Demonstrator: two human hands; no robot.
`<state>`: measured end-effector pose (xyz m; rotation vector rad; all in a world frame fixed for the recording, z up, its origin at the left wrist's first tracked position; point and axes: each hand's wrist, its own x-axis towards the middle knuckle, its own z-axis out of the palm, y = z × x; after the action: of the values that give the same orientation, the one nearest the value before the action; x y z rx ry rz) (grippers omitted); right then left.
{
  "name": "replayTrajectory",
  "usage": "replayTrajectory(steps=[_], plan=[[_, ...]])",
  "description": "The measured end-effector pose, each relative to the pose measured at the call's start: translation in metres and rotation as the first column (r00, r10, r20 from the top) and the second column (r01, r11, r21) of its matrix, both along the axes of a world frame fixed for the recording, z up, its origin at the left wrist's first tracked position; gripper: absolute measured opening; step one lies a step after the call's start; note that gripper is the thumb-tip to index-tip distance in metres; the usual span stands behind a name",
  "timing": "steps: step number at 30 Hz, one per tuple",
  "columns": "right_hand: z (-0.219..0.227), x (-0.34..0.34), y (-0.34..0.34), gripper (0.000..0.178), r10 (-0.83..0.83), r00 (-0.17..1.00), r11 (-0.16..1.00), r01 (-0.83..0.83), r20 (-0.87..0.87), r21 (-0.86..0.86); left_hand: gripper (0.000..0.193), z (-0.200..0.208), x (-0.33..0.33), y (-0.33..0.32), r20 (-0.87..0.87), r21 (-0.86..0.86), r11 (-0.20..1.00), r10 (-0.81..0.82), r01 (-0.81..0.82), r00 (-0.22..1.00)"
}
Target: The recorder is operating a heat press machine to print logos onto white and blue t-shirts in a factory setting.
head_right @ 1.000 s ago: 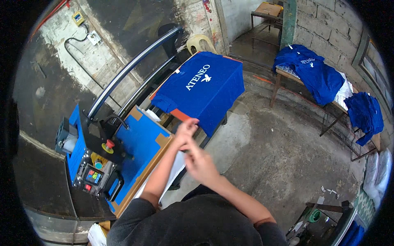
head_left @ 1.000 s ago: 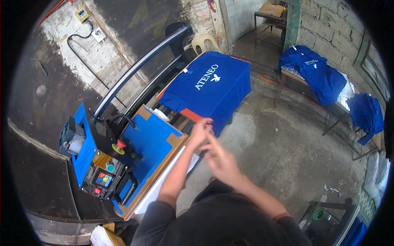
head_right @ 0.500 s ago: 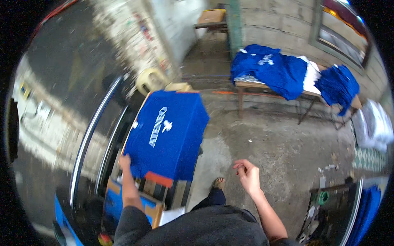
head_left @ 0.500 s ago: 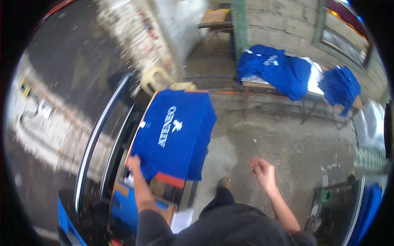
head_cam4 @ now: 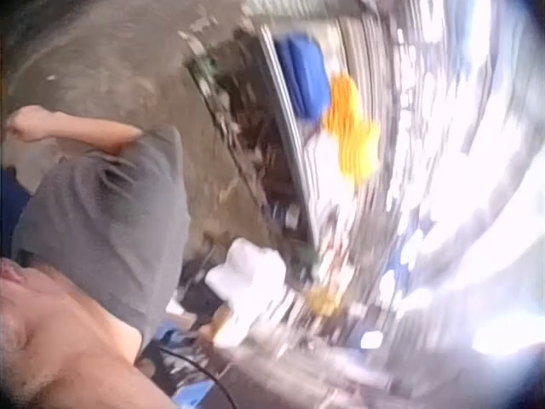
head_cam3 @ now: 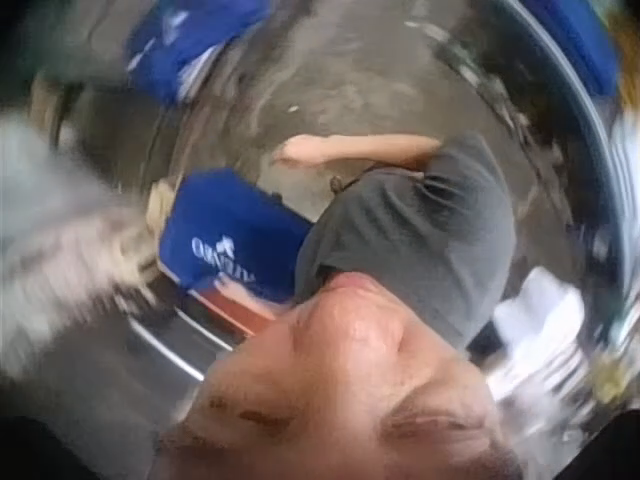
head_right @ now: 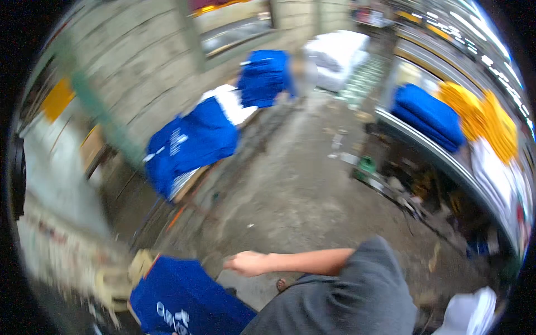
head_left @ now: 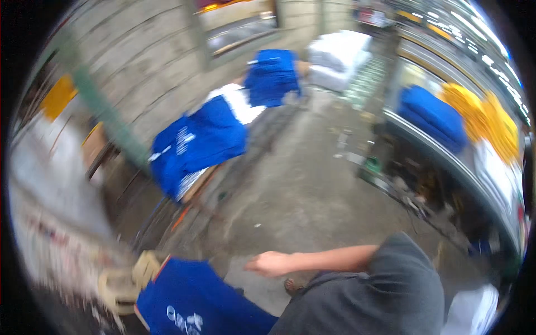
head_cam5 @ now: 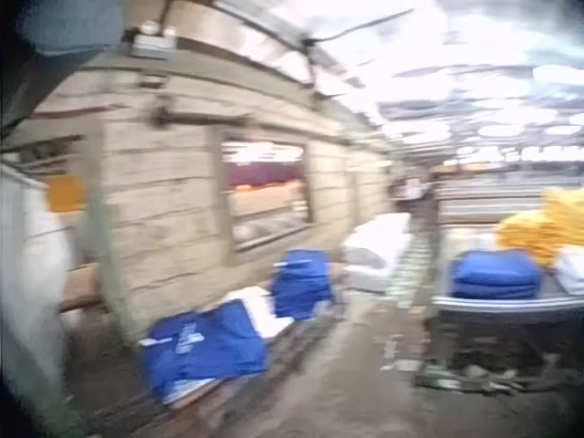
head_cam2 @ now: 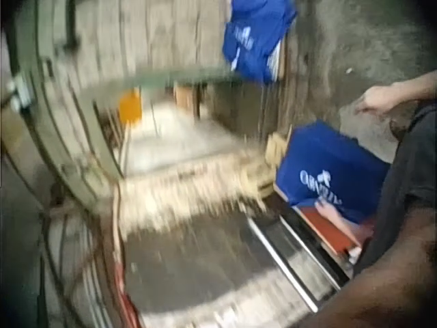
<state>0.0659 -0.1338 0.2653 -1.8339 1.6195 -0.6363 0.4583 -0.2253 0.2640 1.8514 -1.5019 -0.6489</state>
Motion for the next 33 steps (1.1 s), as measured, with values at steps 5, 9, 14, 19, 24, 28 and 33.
replayTrajectory(steps=[5,9,14,19,24,28,33], plan=[[0.039,-0.024,-0.009,0.061,-0.108,0.991,0.876,0.058,-0.076,-0.479,0.026,0.092,-0.219,0.038,-0.502,0.209,0.264,-0.797,0.942,0.335],[0.042,-0.098,0.042,0.037,-0.303,0.931,0.800,0.132,-0.204,-0.585,0.020,0.174,-0.315,0.083,-0.466,-0.054,-0.685,-0.626,0.726,-0.625],[0.003,-0.205,0.155,0.035,-0.706,0.690,0.618,0.487,-0.162,-0.617,0.014,0.189,-0.375,0.075,-0.330,-0.338,-0.692,-0.549,0.639,-0.768],[-0.033,-0.285,0.328,0.026,-0.984,0.142,0.176,0.777,-0.105,-0.604,0.035,0.112,-0.461,-0.039,-0.533,-0.448,-0.809,-0.101,0.381,-0.840],[-0.020,-0.321,0.488,0.015,-0.954,-0.258,-0.298,0.745,0.155,-0.597,0.015,0.195,-0.596,0.120,-0.316,-0.278,-0.297,-0.870,0.913,-0.379],[0.043,-0.331,0.572,0.013,-0.846,-0.449,-0.523,0.599,0.287,-0.605,0.013,0.185,-0.706,0.159,-0.181,-0.019,-0.424,-0.889,0.905,-0.420],[0.089,-0.359,0.638,0.012,-0.745,-0.569,-0.589,0.316,0.348,-0.744,0.018,0.177,-0.818,0.204,0.025,-0.012,-0.608,-0.794,0.794,-0.608]])
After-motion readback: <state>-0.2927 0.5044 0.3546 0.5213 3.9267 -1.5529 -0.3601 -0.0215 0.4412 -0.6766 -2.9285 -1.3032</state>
